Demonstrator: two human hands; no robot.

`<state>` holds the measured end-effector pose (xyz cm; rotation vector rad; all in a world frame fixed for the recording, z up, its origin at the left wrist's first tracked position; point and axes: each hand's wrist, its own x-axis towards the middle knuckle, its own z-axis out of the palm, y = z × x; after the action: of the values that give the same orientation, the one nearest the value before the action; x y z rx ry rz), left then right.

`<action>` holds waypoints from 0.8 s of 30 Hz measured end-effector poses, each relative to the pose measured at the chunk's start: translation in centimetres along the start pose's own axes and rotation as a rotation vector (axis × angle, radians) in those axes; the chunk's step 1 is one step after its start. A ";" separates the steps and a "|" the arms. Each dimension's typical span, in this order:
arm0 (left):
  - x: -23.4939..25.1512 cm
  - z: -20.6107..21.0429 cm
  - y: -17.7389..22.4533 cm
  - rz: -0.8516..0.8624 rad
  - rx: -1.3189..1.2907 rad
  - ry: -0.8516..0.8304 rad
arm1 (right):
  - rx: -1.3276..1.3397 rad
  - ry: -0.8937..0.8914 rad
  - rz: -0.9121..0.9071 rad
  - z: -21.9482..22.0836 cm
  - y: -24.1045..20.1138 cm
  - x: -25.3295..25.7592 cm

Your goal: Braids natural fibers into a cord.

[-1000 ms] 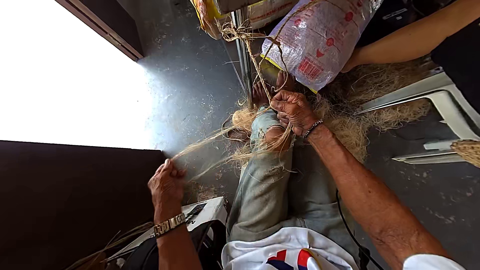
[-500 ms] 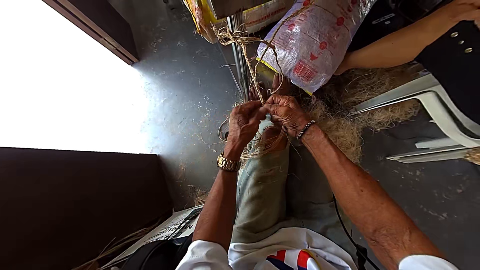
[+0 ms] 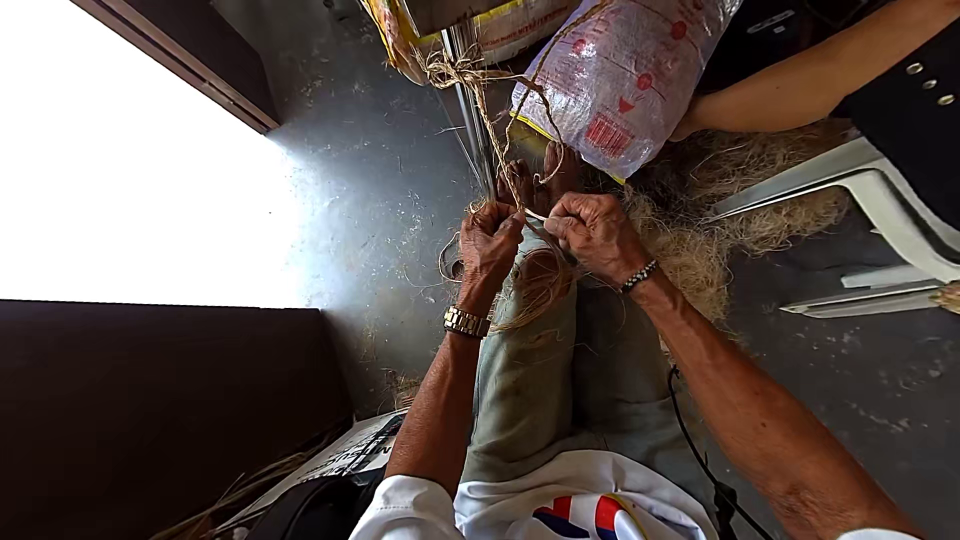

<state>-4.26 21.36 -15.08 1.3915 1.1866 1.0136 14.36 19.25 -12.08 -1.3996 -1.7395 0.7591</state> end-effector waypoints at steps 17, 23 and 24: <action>-0.9 0.9 2.4 -0.192 -0.826 -0.040 | 0.361 0.043 1.102 -10.6 14.4 -30.8; -1.8 0.2 2.0 -0.113 -0.705 -0.031 | -0.258 0.099 1.299 -12.0 16.9 -38.0; -1.5 0.4 1.8 -0.119 -0.724 -0.028 | -0.322 0.122 1.111 -11.7 16.1 -35.9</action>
<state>-3.86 19.77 -13.36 0.7497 0.7484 1.1747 36.50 -12.31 -26.07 -2.6070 -0.8915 0.9168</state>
